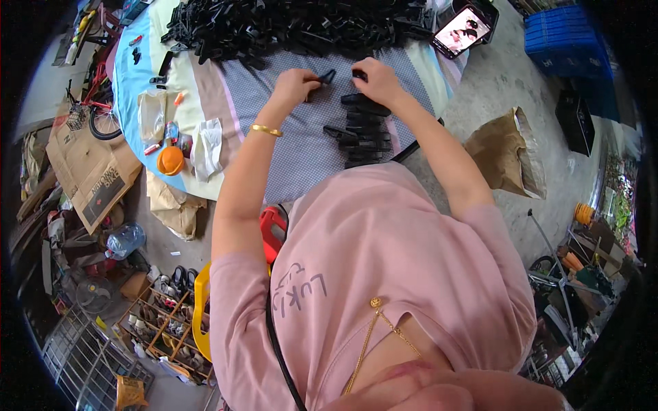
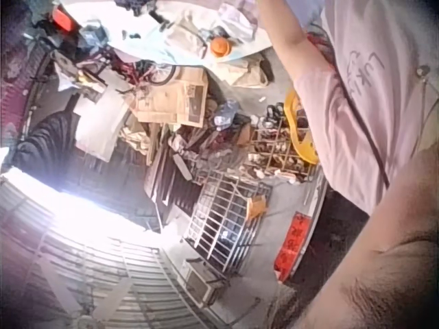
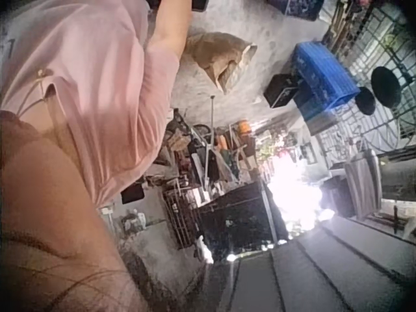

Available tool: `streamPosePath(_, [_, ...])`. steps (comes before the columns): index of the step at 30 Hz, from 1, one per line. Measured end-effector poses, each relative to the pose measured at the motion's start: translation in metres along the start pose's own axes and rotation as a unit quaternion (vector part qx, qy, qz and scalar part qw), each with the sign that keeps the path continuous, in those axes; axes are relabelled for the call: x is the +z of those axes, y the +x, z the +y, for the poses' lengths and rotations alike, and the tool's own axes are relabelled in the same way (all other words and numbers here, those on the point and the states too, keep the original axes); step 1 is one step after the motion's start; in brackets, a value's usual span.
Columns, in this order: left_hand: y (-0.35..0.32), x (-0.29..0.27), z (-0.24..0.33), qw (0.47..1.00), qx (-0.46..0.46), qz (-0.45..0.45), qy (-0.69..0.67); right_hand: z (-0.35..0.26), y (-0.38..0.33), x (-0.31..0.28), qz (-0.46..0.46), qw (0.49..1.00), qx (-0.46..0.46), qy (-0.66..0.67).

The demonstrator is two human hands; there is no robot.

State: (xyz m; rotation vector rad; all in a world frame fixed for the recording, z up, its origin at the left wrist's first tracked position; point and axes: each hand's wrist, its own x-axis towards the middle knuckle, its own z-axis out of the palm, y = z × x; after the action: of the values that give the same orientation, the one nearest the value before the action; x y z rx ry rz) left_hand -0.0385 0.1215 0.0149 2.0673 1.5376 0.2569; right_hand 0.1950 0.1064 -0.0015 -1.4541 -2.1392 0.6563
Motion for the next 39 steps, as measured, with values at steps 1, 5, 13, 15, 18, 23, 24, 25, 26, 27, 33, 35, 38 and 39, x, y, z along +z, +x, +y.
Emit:
streamPosePath(1, [0.004, 0.004, 0.002, 0.997, -0.001, -0.048, -0.068, -0.002, -0.002, -0.002, -0.003, 1.000, -0.002, -0.001])
streamPosePath(5, [0.024, 0.022, 0.022, 0.996, -0.003, -0.048, -0.075, 0.012, -0.020, -0.017, 0.051, 0.997, 0.023, 0.054])
streamPosePath(13, [0.032, 0.050, 0.041, 0.970, -0.079, 0.046, -0.224, 0.031, -0.039, -0.020, 0.104, 0.989, -0.045, -0.096])
streamPosePath(15, [0.028, 0.055, 0.041, 0.975, -0.059, 0.026, -0.215, 0.022, -0.039, -0.020, 0.069, 0.995, 0.068, -0.010])
streamPosePath(18, [0.020, 0.055, 0.044, 0.984, -0.019, 0.018, -0.177, 0.001, -0.032, -0.020, 0.069, 0.986, 0.090, 0.118])
streamPosePath(23, [0.012, 0.051, 0.063, 0.992, -0.013, 0.107, -0.063, -0.002, -0.015, -0.010, 0.039, 0.998, 0.024, 0.050])
streamPosePath(24, [0.009, 0.045, 0.066, 0.989, 0.030, 0.140, -0.029, 0.001, -0.014, -0.007, 0.061, 0.998, -0.019, -0.018])
streamPosePath(25, [0.007, 0.041, 0.067, 0.982, 0.072, 0.172, 0.004, 0.006, -0.014, -0.006, 0.062, 0.998, -0.017, -0.019])
streamPosePath(26, [0.006, 0.041, 0.057, 0.982, 0.067, 0.175, 0.006, 0.001, -0.011, -0.007, 0.056, 0.997, -0.031, -0.033])
streamPosePath(27, [0.007, 0.044, 0.046, 0.984, 0.094, 0.150, 0.017, -0.002, -0.009, -0.008, 0.052, 0.997, -0.042, -0.050])
streamPosePath(33, [0.017, 0.048, 0.041, 0.960, 0.227, 0.162, 0.021, 0.011, -0.024, -0.015, 0.038, 0.997, -0.019, -0.062])
streamPosePath(35, [0.021, 0.048, 0.042, 0.945, 0.277, 0.168, 0.050, 0.014, -0.029, -0.021, 0.037, 0.997, -0.011, -0.061])
streamPosePath(38, [0.024, 0.042, 0.051, 0.965, 0.233, 0.095, 0.066, 0.012, -0.030, -0.024, 0.039, 0.997, 0.002, -0.061])
streamPosePath(39, [0.024, 0.043, 0.051, 0.971, 0.218, 0.089, 0.052, 0.009, -0.029, -0.025, 0.039, 0.998, 0.002, -0.059])
